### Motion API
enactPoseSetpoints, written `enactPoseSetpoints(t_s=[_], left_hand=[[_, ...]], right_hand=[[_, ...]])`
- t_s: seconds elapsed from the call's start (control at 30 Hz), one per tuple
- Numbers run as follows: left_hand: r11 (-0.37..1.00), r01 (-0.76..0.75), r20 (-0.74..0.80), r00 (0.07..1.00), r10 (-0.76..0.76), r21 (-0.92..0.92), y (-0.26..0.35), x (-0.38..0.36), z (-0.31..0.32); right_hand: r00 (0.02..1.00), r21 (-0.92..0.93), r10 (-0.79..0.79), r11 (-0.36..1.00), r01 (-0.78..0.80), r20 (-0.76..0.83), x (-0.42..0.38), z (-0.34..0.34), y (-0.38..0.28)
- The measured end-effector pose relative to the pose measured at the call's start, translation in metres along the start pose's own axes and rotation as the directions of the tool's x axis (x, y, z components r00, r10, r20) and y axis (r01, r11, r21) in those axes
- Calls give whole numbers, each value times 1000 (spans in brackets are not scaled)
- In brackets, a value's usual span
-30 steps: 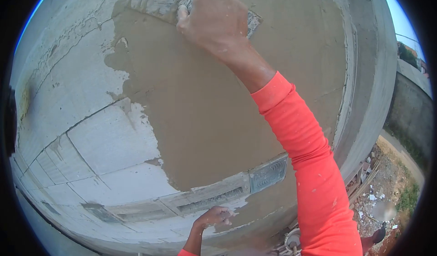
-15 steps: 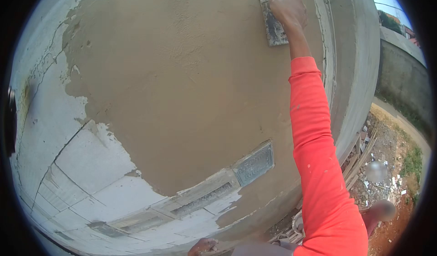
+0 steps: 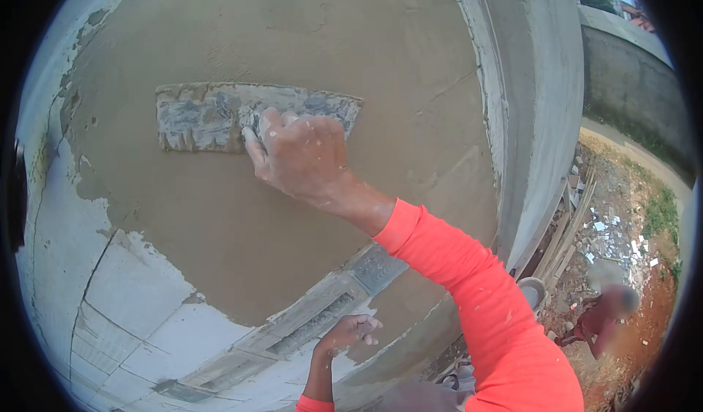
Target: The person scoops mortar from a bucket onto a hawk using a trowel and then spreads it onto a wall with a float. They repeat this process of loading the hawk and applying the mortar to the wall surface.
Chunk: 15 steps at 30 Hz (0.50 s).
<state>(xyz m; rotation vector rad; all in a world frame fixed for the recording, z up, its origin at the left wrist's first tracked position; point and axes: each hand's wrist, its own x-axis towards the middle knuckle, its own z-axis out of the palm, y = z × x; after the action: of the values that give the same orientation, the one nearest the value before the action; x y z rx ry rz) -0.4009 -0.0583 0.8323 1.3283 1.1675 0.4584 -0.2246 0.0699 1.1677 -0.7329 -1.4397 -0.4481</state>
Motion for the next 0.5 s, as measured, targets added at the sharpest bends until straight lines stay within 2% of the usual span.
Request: enactPoseSetpoints(t_s=[0.07,0.13,0.23,0.27,0.3,0.37,0.4,0.43,0.5], left_hand=[[998,58,15,998,-58,18,-12,-1,2],[985,174,-6,985,-174,12,-37,-14,7],[961,277,-5,961,-277,-16,-84,-24,23],[953,303,4,953,-303,-27,-98,-24,31],[948,294,14,956,-294,-124,-109,-20,42],[958,249,47,968,-245,-140,-83,-17,67],[966,210,60,977,-203,-151,-71,-6,79],[974,194,77,979,-186,-114,-71,10,89],[980,194,112,976,-188,-43,-79,32,111]], right_hand=[[982,-89,172,980,-178,-73,46,-5,29],[931,-97,330,933,-347,-157,81,-10,79],[773,-91,618,770,-632,-145,105,-36,163],[735,-166,647,717,-677,-203,107,-40,197],[693,-240,670,650,-721,-264,95,-45,228],[650,-331,707,565,-756,-279,51,-75,264],[620,-283,731,554,-783,-285,20,-94,262],[613,-257,708,556,-790,-352,-31,-100,291],[537,-108,808,527,-843,-244,-131,-135,285]])
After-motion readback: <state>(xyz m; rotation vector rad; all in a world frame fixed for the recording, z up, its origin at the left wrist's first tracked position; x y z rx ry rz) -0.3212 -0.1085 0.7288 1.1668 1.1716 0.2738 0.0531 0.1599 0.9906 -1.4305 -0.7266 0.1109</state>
